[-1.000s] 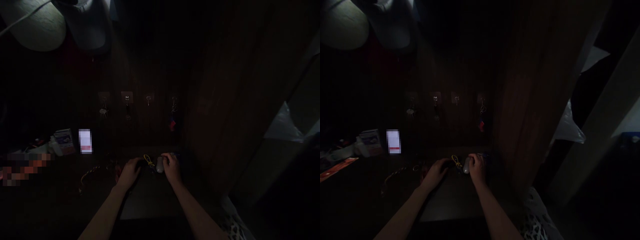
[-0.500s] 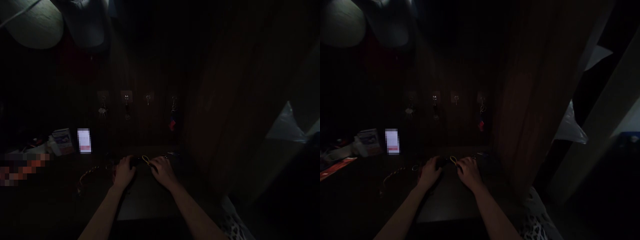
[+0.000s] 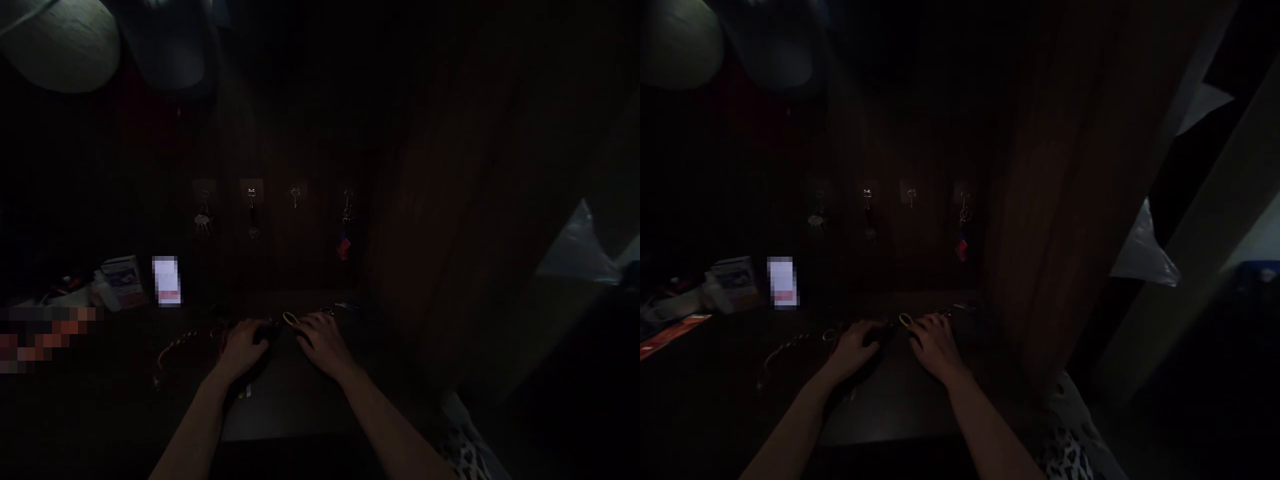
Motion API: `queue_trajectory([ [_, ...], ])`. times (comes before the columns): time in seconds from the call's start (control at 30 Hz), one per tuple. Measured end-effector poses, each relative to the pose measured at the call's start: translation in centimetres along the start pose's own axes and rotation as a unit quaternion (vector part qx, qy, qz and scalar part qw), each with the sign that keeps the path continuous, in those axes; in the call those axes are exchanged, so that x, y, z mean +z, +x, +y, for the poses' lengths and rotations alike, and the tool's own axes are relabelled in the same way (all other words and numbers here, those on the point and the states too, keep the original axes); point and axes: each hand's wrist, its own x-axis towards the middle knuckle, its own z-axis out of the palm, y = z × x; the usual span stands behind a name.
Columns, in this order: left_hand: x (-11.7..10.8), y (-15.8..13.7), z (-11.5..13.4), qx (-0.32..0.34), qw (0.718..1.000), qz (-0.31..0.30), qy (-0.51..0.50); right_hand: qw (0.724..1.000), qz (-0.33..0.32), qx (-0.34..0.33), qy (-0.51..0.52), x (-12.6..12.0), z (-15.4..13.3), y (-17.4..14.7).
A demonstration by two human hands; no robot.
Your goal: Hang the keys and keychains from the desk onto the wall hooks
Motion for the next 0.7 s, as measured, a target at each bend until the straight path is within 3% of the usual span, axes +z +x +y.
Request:
queue_trajectory([
  [0.27,-0.3,-0.1,1.0,0.038,0.998,0.013,-0.055,0.998,0.055,0.009,0.037,-0.1,0.0,0.2],
  [0.4,-0.2,0.1,1.0,0.049,0.994,0.065,-0.079,0.995,0.076,-0.027,0.059,-0.2,-0.1,0.1],
  [0.5,0.0,0.3,0.8,0.051,0.989,0.099,-0.102,0.993,0.072,-0.061,0.065,-0.3,-0.1,0.0],
  [0.7,0.1,0.4,1.1,0.069,0.984,0.083,-0.140,0.991,0.040,-0.109,0.071,-0.4,-0.3,-0.1],
])
